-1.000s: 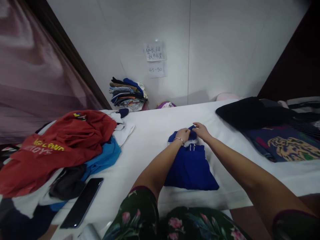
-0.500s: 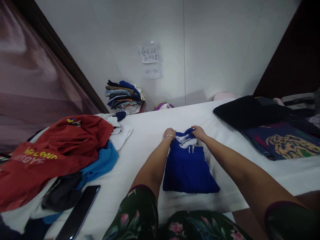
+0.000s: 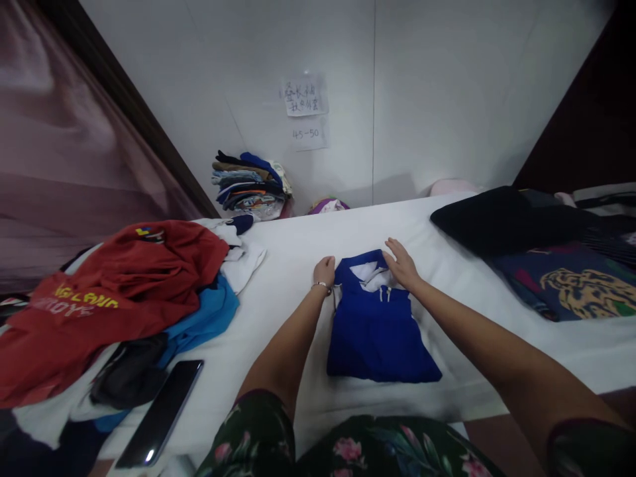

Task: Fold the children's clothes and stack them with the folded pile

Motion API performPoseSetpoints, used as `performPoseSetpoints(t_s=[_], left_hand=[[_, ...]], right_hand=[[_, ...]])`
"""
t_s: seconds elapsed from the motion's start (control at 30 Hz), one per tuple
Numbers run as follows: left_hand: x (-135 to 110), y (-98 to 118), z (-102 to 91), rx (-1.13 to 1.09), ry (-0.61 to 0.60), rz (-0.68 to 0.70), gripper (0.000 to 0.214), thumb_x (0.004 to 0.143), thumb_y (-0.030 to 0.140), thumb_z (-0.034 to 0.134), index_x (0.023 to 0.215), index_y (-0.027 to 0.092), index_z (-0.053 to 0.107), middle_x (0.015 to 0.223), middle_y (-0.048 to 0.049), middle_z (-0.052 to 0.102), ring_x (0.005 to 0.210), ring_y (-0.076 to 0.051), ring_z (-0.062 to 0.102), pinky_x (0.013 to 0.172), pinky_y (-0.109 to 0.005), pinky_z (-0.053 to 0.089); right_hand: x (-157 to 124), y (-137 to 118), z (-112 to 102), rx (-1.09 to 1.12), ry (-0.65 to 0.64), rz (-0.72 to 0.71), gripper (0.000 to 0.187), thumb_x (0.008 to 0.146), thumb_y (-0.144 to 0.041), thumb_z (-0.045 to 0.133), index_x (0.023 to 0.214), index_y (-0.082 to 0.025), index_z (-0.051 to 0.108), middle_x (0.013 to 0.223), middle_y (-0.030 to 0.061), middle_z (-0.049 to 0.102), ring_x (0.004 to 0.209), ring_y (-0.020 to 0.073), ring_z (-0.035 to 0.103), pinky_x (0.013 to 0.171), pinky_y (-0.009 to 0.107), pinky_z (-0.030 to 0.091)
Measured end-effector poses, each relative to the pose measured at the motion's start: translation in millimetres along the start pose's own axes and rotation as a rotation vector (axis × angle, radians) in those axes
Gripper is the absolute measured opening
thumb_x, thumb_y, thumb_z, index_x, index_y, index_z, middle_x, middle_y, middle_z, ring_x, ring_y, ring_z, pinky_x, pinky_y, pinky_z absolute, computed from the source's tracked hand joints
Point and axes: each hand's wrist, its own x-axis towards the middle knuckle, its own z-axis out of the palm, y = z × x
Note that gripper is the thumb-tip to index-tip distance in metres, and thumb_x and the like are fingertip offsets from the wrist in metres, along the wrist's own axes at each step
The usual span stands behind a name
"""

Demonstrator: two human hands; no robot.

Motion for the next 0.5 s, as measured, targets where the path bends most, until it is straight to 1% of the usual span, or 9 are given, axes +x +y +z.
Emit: performPoseSetpoints(t_s=[0.03, 0.1, 0.17, 0.23, 0.3, 0.4, 0.43, 0.5], left_hand=[[-9, -2, -2.2, -0.015, 0.013, 0.02, 0.035, 0.092, 0.033, 0.037, 0.109, 0.017, 0.063, 0.11, -0.006, 0.067, 0.099, -0.014, 0.06, 0.085, -0.022, 0.043], [-25, -3, -5.2, -0.025, 0.019, 0.084, 0.029, 0.089, 0.029, 0.043, 0.105, 0.019, 0.065, 0.11, -0.0042, 0.067, 0.1, -0.014, 0.059, 0.088, -0.023, 0.042], [-36, 3, -6.3, 0.002, 0.006, 0.207, 0.023, 0.086, 0.026, 0.049, 0.097, 0.021, 0.068, 0.105, -0.0031, 0.068, 0.101, -0.016, 0.058, 0.092, -0.026, 0.041], [-41, 16, -5.1, 0.062, -0.041, 0.345, 0.019, 0.084, 0.027, 0.053, 0.094, 0.023, 0.07, 0.103, -0.0025, 0.068, 0.103, -0.018, 0.057, 0.096, -0.03, 0.039], [-42, 34, -0.5, 0.13, -0.135, 0.429, 0.021, 0.081, 0.03, 0.058, 0.098, 0.024, 0.069, 0.106, -0.0025, 0.068, 0.106, -0.019, 0.055, 0.098, -0.031, 0.037], [-45, 55, 12.8, 0.226, -0.307, 0.512, 0.024, 0.079, 0.03, 0.06, 0.101, 0.025, 0.069, 0.114, -0.003, 0.066, 0.11, -0.021, 0.053, 0.099, -0.032, 0.034], [-47, 59, 18.2, 0.262, -0.359, 0.545, 0.022, 0.079, 0.029, 0.059, 0.099, 0.026, 0.069, 0.114, -0.0029, 0.066, 0.111, -0.021, 0.053, 0.101, -0.034, 0.032], [-52, 64, 28.6, 0.331, -0.44, 0.598, 0.017, 0.079, 0.025, 0.058, 0.09, 0.026, 0.07, 0.111, -0.0027, 0.067, 0.111, -0.022, 0.054, 0.102, -0.038, 0.029]], right_hand=[[-5, -1, -4, 0.013, 0.005, -0.054, 0.032, 0.078, -0.032, 0.06, 0.109, -0.025, 0.064, 0.131, 0.0052, 0.053, 0.131, 0.0217, 0.036, 0.112, 0.044, 0.022], [-12, -1, -10, -0.002, -0.061, -0.101, 0.028, 0.077, -0.028, 0.061, 0.104, -0.027, 0.066, 0.122, 0.0045, 0.059, 0.123, 0.0223, 0.045, 0.109, 0.044, 0.028], [-15, 0, -15, -0.044, -0.209, -0.118, 0.026, 0.074, -0.024, 0.061, 0.099, -0.028, 0.068, 0.112, 0.0042, 0.064, 0.111, 0.023, 0.053, 0.103, 0.044, 0.036], [-13, -1, -18, -0.096, -0.361, -0.129, 0.028, 0.07, -0.019, 0.063, 0.096, -0.028, 0.07, 0.105, 0.0042, 0.066, 0.103, 0.0239, 0.056, 0.098, 0.043, 0.039], [-11, -3, -19, -0.144, -0.46, -0.159, 0.027, 0.067, -0.016, 0.064, 0.091, -0.027, 0.071, 0.101, 0.0051, 0.067, 0.1, 0.0249, 0.055, 0.097, 0.042, 0.038], [-12, -4, -19, -0.205, -0.547, -0.24, 0.018, 0.069, -0.018, 0.062, 0.082, -0.025, 0.073, 0.095, 0.0064, 0.067, 0.099, 0.0247, 0.055, 0.097, 0.041, 0.037], [-14, -3, -20, -0.212, -0.575, -0.263, 0.016, 0.071, -0.019, 0.062, 0.08, -0.025, 0.073, 0.095, 0.0067, 0.067, 0.1, 0.0243, 0.055, 0.097, 0.041, 0.038], [-19, 2, -21, -0.188, -0.605, -0.249, 0.013, 0.071, -0.02, 0.063, 0.078, -0.025, 0.073, 0.098, 0.0066, 0.067, 0.101, 0.0231, 0.056, 0.095, 0.039, 0.039]])
